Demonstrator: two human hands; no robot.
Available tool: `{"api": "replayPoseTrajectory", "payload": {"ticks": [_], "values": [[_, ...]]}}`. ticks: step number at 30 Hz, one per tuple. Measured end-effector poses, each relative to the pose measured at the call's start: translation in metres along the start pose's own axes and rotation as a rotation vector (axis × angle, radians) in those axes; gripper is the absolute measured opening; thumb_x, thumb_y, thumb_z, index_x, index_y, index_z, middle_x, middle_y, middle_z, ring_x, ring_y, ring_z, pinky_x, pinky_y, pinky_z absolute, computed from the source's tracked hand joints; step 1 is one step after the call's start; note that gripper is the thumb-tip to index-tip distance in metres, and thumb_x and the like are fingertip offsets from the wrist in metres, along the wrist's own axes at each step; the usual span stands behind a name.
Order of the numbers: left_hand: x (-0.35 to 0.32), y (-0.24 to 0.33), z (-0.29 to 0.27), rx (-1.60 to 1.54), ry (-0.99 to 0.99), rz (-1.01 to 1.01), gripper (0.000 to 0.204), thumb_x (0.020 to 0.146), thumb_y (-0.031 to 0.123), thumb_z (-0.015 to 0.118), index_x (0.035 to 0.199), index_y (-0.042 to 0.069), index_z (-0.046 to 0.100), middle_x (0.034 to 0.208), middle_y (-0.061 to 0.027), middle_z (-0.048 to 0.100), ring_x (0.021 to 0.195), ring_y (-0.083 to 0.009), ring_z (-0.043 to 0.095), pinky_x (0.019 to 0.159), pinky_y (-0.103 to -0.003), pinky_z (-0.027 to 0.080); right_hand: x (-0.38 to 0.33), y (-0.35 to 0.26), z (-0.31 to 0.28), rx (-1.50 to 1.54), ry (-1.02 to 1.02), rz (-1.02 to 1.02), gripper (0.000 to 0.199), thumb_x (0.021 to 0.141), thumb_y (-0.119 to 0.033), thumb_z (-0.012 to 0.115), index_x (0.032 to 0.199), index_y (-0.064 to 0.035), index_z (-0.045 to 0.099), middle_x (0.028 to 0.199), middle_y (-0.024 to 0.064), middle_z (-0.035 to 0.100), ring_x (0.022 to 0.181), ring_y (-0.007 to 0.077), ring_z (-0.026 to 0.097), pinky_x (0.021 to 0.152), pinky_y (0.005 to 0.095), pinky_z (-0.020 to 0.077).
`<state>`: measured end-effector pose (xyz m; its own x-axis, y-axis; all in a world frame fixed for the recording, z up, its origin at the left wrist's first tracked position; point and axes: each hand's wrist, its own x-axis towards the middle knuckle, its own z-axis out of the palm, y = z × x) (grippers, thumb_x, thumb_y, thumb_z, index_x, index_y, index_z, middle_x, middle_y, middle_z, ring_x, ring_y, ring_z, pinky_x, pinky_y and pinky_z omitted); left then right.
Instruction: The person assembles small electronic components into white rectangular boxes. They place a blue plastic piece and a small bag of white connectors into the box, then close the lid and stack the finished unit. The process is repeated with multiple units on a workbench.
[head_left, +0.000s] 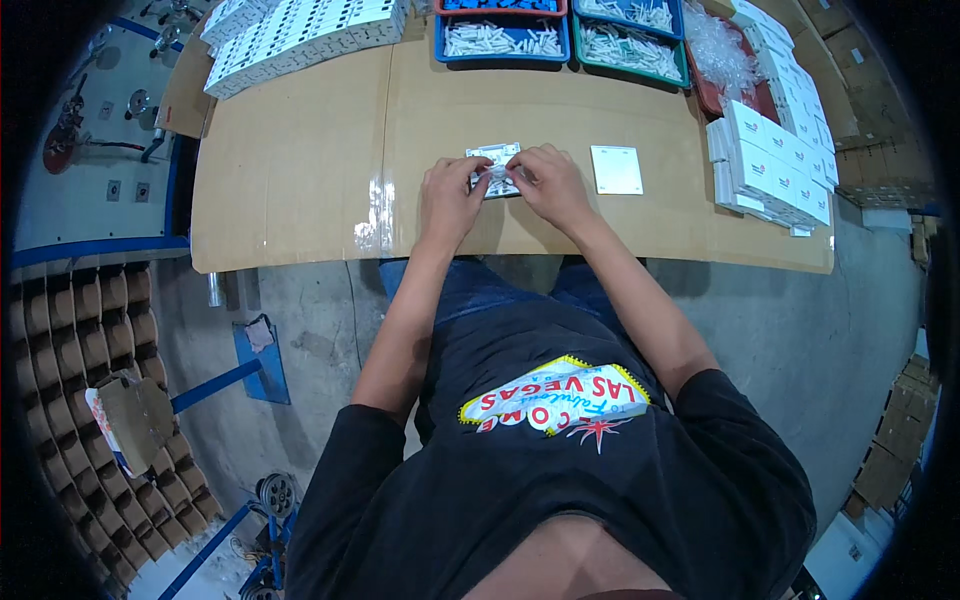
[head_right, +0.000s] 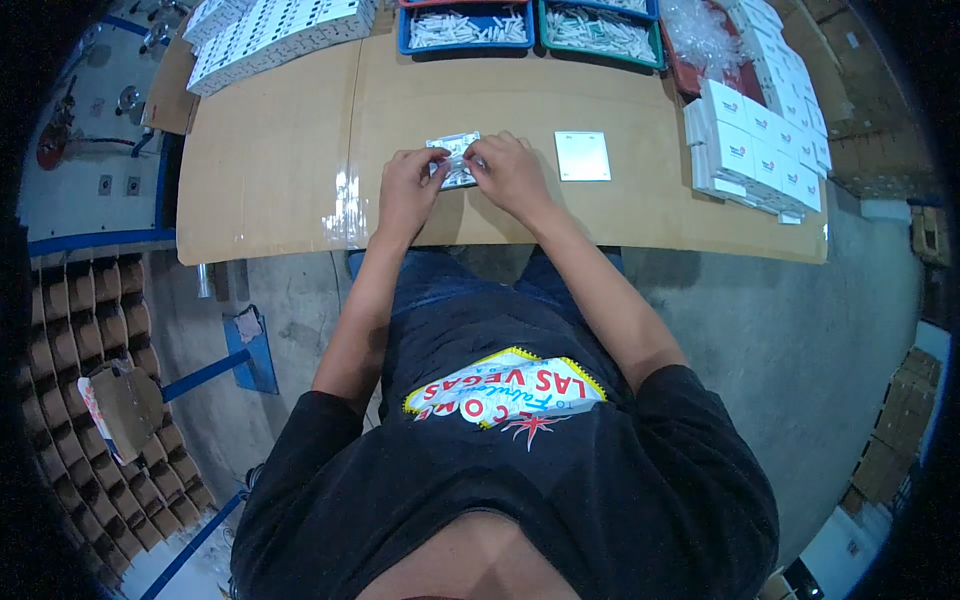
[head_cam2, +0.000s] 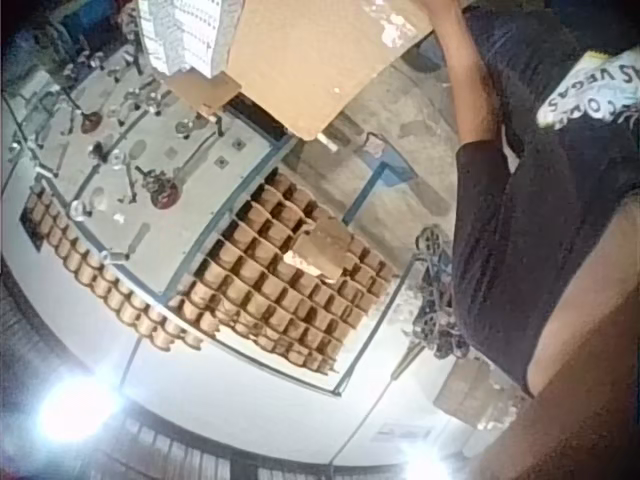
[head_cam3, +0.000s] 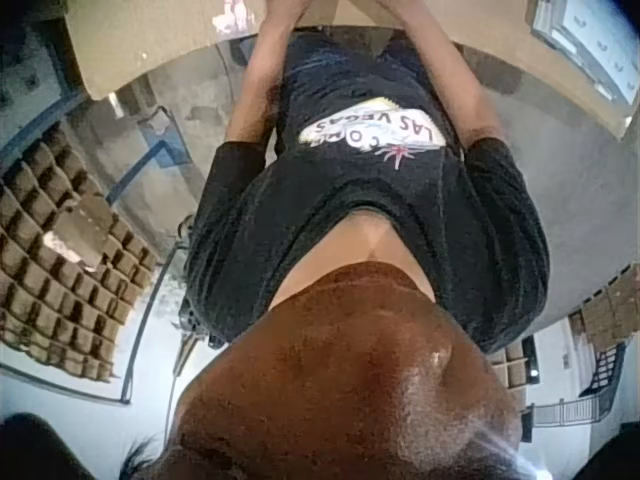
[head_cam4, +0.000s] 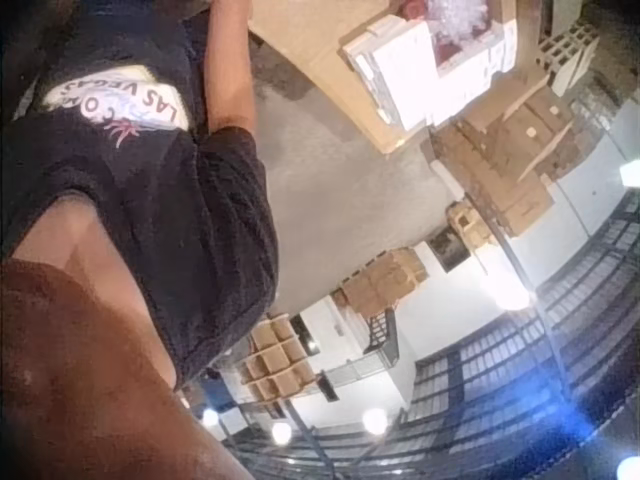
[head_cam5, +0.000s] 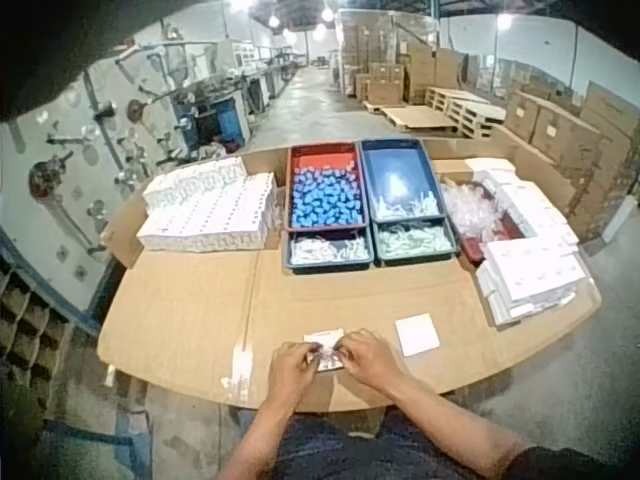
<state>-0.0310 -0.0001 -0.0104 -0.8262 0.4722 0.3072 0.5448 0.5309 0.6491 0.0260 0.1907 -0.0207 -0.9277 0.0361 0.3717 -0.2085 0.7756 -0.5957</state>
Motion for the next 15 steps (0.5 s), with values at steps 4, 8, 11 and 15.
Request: {"api": "replayPoseTrajectory", "payload": {"ticks": [4, 8, 11, 15], "values": [[-0.002, -0.005, 0.007, 0.118, 0.023, 0.051, 0.014, 0.086, 0.018, 0.077, 0.098, 0.011, 0.077, 0.094, -0.0051, 0.072, 0.098, -0.0255, 0.063, 0.087, -0.04, 0.045, -0.002, 0.004, 0.006, -0.105, -0.003, -0.021, 0.009, 0.086, -0.014, 0.073, 0.094, -0.0112, 0.072, 0.093, 0.0017, 0.068, 0.095, 0.0246, 0.062, 0.084, 0.0409, 0.0445], [-0.005, -0.005, 0.004, 0.154, 0.017, 0.116, 0.02, 0.082, 0.023, 0.081, 0.099, 0.011, 0.078, 0.104, -0.0058, 0.07, 0.1, -0.0255, 0.062, 0.088, -0.041, 0.045, -0.001, 0.008, 0.0, -0.084, -0.03, -0.11, 0.011, 0.087, -0.013, 0.071, 0.097, -0.0121, 0.075, 0.1, 0.0012, 0.068, 0.097, 0.0236, 0.062, 0.086, 0.0391, 0.0438], [-0.006, 0.003, -0.006, 0.12, 0.004, 0.202, 0.022, 0.08, 0.026, 0.082, 0.097, 0.011, 0.078, 0.108, -0.0053, 0.066, 0.098, -0.0264, 0.062, 0.088, -0.041, 0.046, -0.002, 0.005, -0.016, -0.099, -0.153, -0.09, 0.012, 0.088, -0.014, 0.07, 0.098, -0.012, 0.075, 0.105, 0.0014, 0.067, 0.097, 0.0223, 0.063, 0.088, 0.0391, 0.0428], [-0.012, -0.01, 0.0, 0.072, -0.015, 0.22, 0.03, 0.079, 0.028, 0.085, 0.1, 0.009, 0.077, 0.109, -0.0083, 0.066, 0.101, -0.0284, 0.062, 0.086, -0.041, 0.05, 0.006, 0.001, -0.015, -0.067, -0.248, 0.012, 0.011, 0.087, -0.015, 0.071, 0.097, -0.0112, 0.075, 0.104, 0.0024, 0.068, 0.094, 0.0212, 0.065, 0.09, 0.0398, 0.0418]]}}
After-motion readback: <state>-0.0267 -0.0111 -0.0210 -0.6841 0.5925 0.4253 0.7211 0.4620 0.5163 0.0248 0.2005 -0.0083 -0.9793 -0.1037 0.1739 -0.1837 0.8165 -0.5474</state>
